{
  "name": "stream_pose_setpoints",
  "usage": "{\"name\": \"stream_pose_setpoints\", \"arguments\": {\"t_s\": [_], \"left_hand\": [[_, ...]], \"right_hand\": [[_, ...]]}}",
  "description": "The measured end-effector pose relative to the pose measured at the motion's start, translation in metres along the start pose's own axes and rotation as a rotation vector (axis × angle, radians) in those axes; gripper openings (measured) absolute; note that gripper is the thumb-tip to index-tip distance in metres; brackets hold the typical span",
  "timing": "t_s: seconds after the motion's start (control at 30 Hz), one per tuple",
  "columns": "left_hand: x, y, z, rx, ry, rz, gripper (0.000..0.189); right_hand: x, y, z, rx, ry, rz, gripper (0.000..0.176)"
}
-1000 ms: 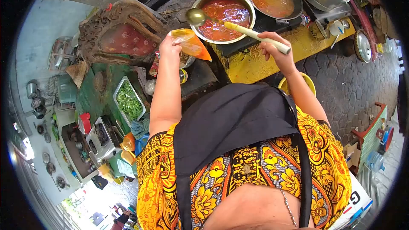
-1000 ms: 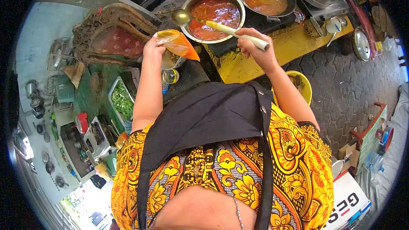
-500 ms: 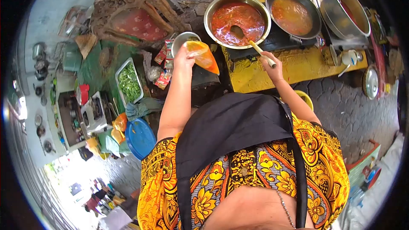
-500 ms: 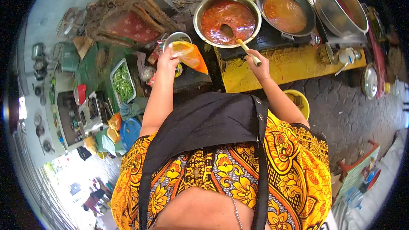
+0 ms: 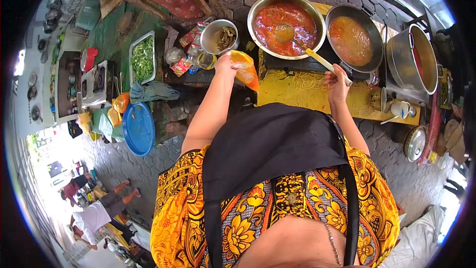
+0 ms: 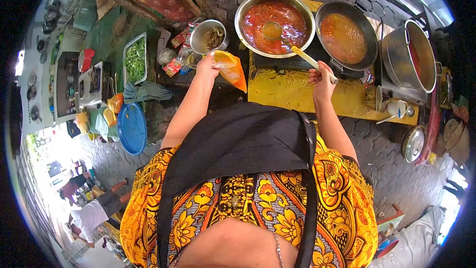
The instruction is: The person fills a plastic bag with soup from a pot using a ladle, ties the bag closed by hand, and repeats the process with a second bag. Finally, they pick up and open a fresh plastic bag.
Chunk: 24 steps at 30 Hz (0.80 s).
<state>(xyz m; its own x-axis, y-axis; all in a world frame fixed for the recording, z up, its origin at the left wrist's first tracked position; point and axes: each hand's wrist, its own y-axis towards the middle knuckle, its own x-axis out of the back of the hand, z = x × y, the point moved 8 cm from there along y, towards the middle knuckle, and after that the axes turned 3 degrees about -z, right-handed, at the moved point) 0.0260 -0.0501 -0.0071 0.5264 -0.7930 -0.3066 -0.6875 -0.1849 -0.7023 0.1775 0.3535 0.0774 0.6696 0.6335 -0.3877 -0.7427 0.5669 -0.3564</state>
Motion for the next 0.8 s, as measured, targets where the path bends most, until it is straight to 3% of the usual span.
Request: {"name": "stream_pose_setpoints", "arguments": {"t_s": [0.37,0.5,0.63,0.7,0.8], "left_hand": [[-0.019,0.018,0.021,-0.036,-0.055,-0.127,0.010],[-0.038,-0.005,0.015,-0.053,-0.109,-0.214,0.010],[-0.047,0.022,0.023,-0.095,-0.127,-0.103,0.010],[-0.054,0.014,0.020,-0.026,-0.144,-0.131,0.027],[-0.044,0.030,0.014,-0.068,-0.096,-0.116,0.017]], "right_hand": [[-0.032,-0.034,0.065,-0.002,-0.055,0.128,0.029],[-0.044,-0.049,0.070,-0.048,-0.050,0.191,0.027],[-0.063,-0.069,0.069,-0.059,-0.187,0.306,0.023],[-0.072,-0.076,0.069,-0.009,-0.298,0.420,0.022],[-0.079,-0.084,0.073,0.089,-0.468,0.512,0.022]]}}
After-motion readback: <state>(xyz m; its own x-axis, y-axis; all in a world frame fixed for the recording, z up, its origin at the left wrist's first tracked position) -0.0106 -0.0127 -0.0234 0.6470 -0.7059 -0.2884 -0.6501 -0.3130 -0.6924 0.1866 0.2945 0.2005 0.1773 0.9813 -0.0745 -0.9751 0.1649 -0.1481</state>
